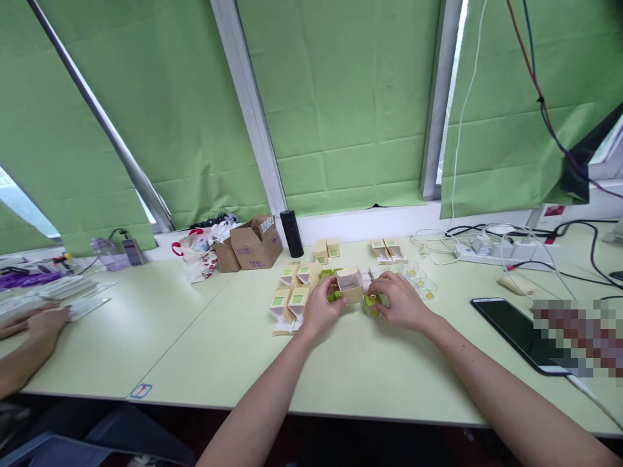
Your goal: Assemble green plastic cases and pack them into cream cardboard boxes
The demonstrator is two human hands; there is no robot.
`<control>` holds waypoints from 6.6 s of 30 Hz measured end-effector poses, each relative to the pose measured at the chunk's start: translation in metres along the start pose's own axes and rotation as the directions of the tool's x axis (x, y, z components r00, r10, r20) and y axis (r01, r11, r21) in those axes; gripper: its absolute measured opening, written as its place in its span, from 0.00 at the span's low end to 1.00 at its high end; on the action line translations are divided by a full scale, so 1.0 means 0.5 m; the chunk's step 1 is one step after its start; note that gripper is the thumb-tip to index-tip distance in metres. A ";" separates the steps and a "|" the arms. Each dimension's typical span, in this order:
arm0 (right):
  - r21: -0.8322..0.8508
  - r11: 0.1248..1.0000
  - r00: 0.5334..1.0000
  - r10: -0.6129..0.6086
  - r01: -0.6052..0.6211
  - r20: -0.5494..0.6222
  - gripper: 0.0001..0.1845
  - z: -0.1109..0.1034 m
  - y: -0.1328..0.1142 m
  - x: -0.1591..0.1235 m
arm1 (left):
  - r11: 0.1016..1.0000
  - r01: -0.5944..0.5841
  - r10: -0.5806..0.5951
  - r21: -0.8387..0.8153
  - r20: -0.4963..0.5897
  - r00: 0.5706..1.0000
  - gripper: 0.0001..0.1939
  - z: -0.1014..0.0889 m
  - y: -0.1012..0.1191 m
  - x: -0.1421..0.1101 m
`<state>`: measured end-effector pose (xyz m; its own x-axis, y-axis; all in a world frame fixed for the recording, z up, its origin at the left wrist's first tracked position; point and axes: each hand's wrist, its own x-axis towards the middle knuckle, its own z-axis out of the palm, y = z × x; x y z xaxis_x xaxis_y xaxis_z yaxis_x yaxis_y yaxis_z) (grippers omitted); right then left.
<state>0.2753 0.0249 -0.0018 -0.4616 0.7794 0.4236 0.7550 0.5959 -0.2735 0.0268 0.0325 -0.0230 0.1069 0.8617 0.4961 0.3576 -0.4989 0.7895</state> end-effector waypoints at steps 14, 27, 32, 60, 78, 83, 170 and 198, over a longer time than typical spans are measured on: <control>0.004 1.000 1.000 0.013 -0.013 0.001 0.10 -0.002 0.002 0.003 | 0.920 -0.091 0.029 0.381 0.166 0.986 0.26 -0.027 0.007 -0.003; 0.011 1.000 1.000 0.016 -0.016 0.006 0.10 -0.003 0.003 0.001 | 0.985 -0.158 0.145 0.065 0.166 0.975 0.26 -0.043 0.045 0.002; 0.006 1.000 1.000 0.014 -0.014 0.010 0.10 -0.004 0.002 0.001 | 0.969 -0.246 0.247 -0.026 0.116 0.962 0.09 -0.042 0.055 0.002; 0.021 1.000 1.000 0.017 -0.017 0.018 0.10 0.001 0.007 0.002 | 0.892 0.206 -0.179 -0.403 0.103 0.978 0.25 -0.015 -0.003 0.018; -0.057 0.998 0.999 0.018 -0.016 0.046 0.14 -0.001 0.003 -0.001 | 0.846 0.292 -0.259 -0.446 0.135 0.956 0.34 -0.010 -0.018 0.025; -0.077 0.997 1.000 0.019 -0.018 0.022 0.15 0.004 0.006 -0.001 | 0.842 0.291 -0.258 -0.454 0.135 0.957 0.33 -0.011 -0.025 0.026; 0.490 0.858 0.964 -0.018 0.151 -0.266 0.10 0.058 -0.045 0.008 | 0.851 0.276 -0.209 -0.447 0.193 0.959 0.33 0.002 0.012 0.009; 0.579 0.815 0.937 0.190 0.016 -0.293 0.11 0.055 -0.035 0.015 | 0.813 0.290 -0.207 -0.505 0.215 0.954 0.32 0.002 0.001 0.012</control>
<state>0.2460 0.0257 -0.0178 -0.1528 0.7869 0.5978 0.3382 0.6101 -0.7165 0.0285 0.0376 -0.0198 0.2271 0.9458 0.2322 -0.1467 -0.2024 0.9682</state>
